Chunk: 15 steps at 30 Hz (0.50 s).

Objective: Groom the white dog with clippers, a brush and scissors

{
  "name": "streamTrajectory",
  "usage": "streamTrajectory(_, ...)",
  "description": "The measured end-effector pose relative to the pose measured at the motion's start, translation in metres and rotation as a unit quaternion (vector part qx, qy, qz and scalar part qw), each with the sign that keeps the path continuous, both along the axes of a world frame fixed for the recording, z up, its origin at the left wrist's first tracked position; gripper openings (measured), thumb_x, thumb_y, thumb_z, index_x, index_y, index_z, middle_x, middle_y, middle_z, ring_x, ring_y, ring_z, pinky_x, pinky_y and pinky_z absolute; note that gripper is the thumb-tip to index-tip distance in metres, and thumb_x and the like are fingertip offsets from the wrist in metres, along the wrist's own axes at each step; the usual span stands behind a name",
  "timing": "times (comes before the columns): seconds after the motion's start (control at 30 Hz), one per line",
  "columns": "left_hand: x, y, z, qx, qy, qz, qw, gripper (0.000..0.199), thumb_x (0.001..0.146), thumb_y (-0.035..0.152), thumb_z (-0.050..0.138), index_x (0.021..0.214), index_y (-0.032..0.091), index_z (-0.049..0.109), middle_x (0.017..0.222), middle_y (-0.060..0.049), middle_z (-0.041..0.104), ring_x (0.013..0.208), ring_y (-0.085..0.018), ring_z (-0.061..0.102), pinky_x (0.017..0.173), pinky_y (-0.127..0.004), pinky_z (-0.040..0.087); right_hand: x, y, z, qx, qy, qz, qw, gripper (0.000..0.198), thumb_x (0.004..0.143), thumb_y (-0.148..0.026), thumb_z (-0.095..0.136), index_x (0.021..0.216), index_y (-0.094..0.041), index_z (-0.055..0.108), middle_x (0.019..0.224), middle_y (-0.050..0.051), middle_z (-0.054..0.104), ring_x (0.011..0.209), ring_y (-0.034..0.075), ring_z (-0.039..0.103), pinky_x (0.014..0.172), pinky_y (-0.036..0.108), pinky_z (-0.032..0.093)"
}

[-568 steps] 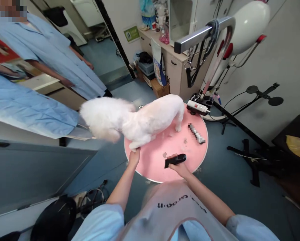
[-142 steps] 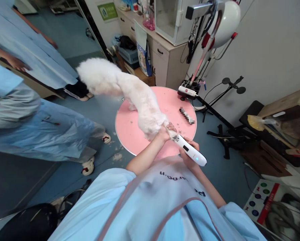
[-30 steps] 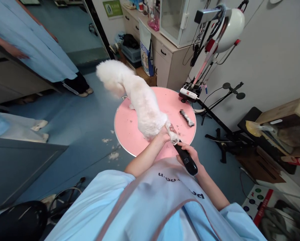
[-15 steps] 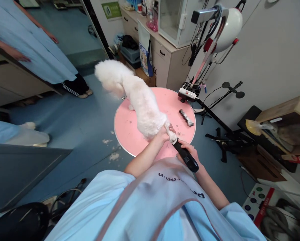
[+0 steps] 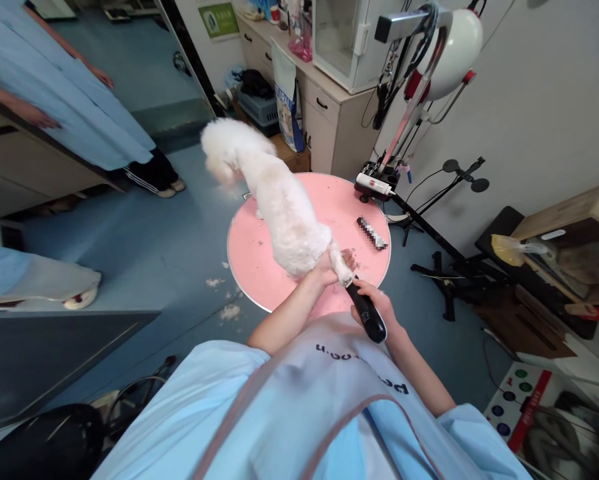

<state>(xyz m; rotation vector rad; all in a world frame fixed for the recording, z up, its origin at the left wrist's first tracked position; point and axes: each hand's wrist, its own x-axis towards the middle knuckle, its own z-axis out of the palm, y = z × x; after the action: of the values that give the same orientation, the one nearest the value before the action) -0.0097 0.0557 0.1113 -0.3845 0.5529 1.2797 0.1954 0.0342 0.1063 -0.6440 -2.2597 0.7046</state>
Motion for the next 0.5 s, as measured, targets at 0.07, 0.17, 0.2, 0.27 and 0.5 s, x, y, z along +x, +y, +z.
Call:
streamTrajectory(0.07,-0.003,-0.003,-0.002,0.003,0.025,-0.044,0.999,0.065,0.100,0.064,0.029,0.086,0.011,0.064,0.071,-0.015,0.068,0.062,-0.025,0.067,0.067,-0.037,0.054,0.002,0.002,0.000,0.009,-0.003,0.014,1.000,0.034,0.077,-0.022,0.068,0.108,-0.026,0.056,0.120,0.011,0.075,0.106,0.026,0.075,0.088,0.039,0.062)
streamTrajectory(0.17,-0.007,-0.008,-0.010,0.028,0.056,-0.101,0.993,0.077,0.098,0.070,0.025,0.101,0.005,0.067,0.087,-0.024,0.073,0.083,-0.031,0.073,0.080,-0.042,0.054,0.004,0.005,-0.002,0.017,0.015,0.042,0.999,0.038,0.076,-0.020,0.069,0.110,-0.026,0.053,0.120,0.012,0.075,0.108,0.026,0.074,0.087,0.038,0.062)
streamTrajectory(0.2,-0.007,-0.009,-0.015,0.045,0.063,-0.119,0.990,0.073,0.100,0.066,0.027,0.103,0.004,0.067,0.087,-0.025,0.073,0.085,-0.031,0.074,0.083,-0.042,0.053,0.004,0.007,-0.004,0.010,0.019,0.054,0.998,0.038,0.077,-0.020,0.069,0.111,-0.026,0.052,0.122,0.013,0.074,0.111,0.026,0.074,0.088,0.039,0.061)
streamTrajectory(0.27,-0.008,-0.011,-0.025,0.083,0.074,-0.159,0.981,0.057,0.103,0.050,0.036,0.103,0.003,0.068,0.086,-0.024,0.074,0.083,-0.029,0.074,0.084,-0.039,0.052,0.006,0.009,-0.006,-0.013,0.022,0.073,0.997,0.037,0.077,-0.020,0.068,0.110,-0.026,0.052,0.125,0.014,0.073,0.114,0.026,0.072,0.092,0.040,0.060)
streamTrajectory(0.5,-0.010,-0.013,-0.043,0.164,0.119,-0.231,0.952,0.036,0.099,0.034,0.053,0.092,0.005,0.073,0.081,-0.019,0.076,0.075,-0.025,0.074,0.081,-0.034,0.053,0.009,0.013,0.004,-0.064,0.004,0.078,0.995,0.030,0.080,-0.017,0.068,0.107,-0.025,0.059,0.129,0.013,0.070,0.122,0.026,0.067,0.103,0.043,0.056)
